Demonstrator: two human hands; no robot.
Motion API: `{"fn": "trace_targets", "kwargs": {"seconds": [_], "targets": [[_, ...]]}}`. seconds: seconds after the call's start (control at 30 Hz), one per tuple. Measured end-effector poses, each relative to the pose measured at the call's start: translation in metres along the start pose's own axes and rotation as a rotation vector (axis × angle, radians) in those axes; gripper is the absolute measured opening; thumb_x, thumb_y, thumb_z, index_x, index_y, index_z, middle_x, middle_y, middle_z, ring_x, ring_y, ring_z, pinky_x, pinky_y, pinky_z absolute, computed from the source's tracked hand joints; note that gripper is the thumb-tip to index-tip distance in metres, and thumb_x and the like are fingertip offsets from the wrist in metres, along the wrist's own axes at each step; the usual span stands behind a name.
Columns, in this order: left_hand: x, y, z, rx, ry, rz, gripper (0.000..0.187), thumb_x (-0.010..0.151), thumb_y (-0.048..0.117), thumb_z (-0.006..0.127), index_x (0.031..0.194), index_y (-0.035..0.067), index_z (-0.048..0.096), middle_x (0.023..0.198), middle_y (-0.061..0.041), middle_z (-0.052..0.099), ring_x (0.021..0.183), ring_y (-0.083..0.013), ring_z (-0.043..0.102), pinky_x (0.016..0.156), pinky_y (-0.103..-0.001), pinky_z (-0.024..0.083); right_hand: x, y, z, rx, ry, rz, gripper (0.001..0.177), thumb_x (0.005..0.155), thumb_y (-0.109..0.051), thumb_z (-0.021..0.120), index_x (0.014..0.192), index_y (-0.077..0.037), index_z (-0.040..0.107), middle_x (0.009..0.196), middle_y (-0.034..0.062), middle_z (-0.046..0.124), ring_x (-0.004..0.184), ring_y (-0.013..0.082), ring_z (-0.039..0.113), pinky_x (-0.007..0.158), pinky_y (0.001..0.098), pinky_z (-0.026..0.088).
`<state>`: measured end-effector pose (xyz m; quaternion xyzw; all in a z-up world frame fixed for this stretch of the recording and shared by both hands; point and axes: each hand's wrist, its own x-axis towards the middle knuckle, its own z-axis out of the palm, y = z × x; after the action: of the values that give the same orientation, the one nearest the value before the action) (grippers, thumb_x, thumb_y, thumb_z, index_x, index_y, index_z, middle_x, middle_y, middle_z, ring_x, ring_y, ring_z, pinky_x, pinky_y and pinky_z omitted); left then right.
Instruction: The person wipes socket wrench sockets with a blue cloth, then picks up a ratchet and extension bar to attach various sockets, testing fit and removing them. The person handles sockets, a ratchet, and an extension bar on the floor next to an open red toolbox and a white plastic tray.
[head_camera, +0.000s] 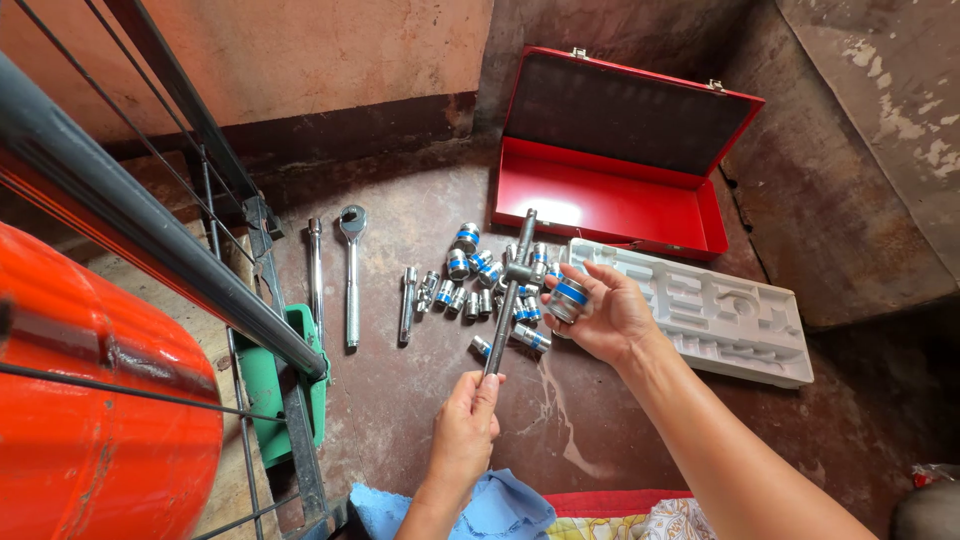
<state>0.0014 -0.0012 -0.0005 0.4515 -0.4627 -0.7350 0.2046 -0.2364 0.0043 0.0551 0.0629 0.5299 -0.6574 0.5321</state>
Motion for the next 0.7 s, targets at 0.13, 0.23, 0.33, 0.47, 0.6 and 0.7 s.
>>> {"fn": "trace_targets", "kwargs": {"seconds": [0.13,0.23,0.33,0.47,0.6,0.7], "targets": [[0.000,-0.006,-0.003,0.066,0.008,0.013,0.028,0.098,0.035,0.064,0.096,0.007,0.068,0.057,0.004,0.047,0.051,-0.0046,0.040,0.046,-0.027,0.034,0.002,-0.003,-0.005,0.065,-0.056,-0.023,0.070,0.078,-0.007,0.058,0.146,0.001,0.043,0.133,0.0188,0.059,0.118,0.0275,0.063,0.102,0.0524,0.052],[0.003,-0.012,-0.006,0.053,0.006,-0.020,0.027,0.097,0.034,0.064,0.094,0.007,0.067,0.058,0.005,0.047,0.051,-0.0047,0.040,0.046,-0.027,0.034,0.007,-0.001,-0.010,0.086,-0.135,-0.048,0.075,0.075,0.006,0.059,0.148,0.001,0.041,0.136,0.0221,0.056,0.122,0.0278,0.061,0.108,0.0496,0.052],[0.008,-0.019,-0.009,0.032,0.005,-0.025,0.026,0.098,0.033,0.064,0.093,0.007,0.067,0.058,0.004,0.045,0.051,-0.0050,0.039,0.045,-0.027,0.032,0.012,0.002,-0.018,0.066,-0.107,-0.092,0.078,0.075,0.014,0.060,0.149,-0.001,0.042,0.134,0.0214,0.056,0.120,0.0275,0.061,0.107,0.0476,0.050],[0.008,-0.026,-0.018,-0.113,-0.046,0.033,0.023,0.097,0.029,0.066,0.092,0.006,0.065,0.056,0.003,0.043,0.046,-0.0050,0.036,0.040,-0.026,0.026,0.015,0.001,-0.031,-0.164,-0.113,-0.248,0.074,0.075,0.020,0.061,0.145,0.000,0.051,0.130,0.0146,0.055,0.115,0.0268,0.060,0.106,0.0438,0.049],[0.010,-0.030,-0.021,-0.067,-0.077,0.126,0.018,0.092,0.025,0.066,0.095,0.008,0.070,0.062,0.007,0.056,0.046,-0.0037,0.048,0.038,-0.026,0.037,0.012,-0.006,-0.046,-0.290,-0.186,-0.326,0.069,0.076,0.022,0.065,0.141,0.002,0.056,0.127,0.0132,0.056,0.112,0.0238,0.060,0.104,0.0417,0.050],[0.019,-0.030,-0.013,-0.183,-0.065,0.041,0.026,0.097,0.032,0.062,0.094,0.008,0.069,0.056,0.006,0.044,0.043,-0.0025,0.037,0.038,-0.024,0.026,0.006,-0.004,-0.046,-0.230,-0.081,-0.262,0.063,0.078,0.016,0.062,0.138,0.001,0.055,0.127,0.0125,0.060,0.112,0.0251,0.064,0.102,0.0439,0.056]]}}
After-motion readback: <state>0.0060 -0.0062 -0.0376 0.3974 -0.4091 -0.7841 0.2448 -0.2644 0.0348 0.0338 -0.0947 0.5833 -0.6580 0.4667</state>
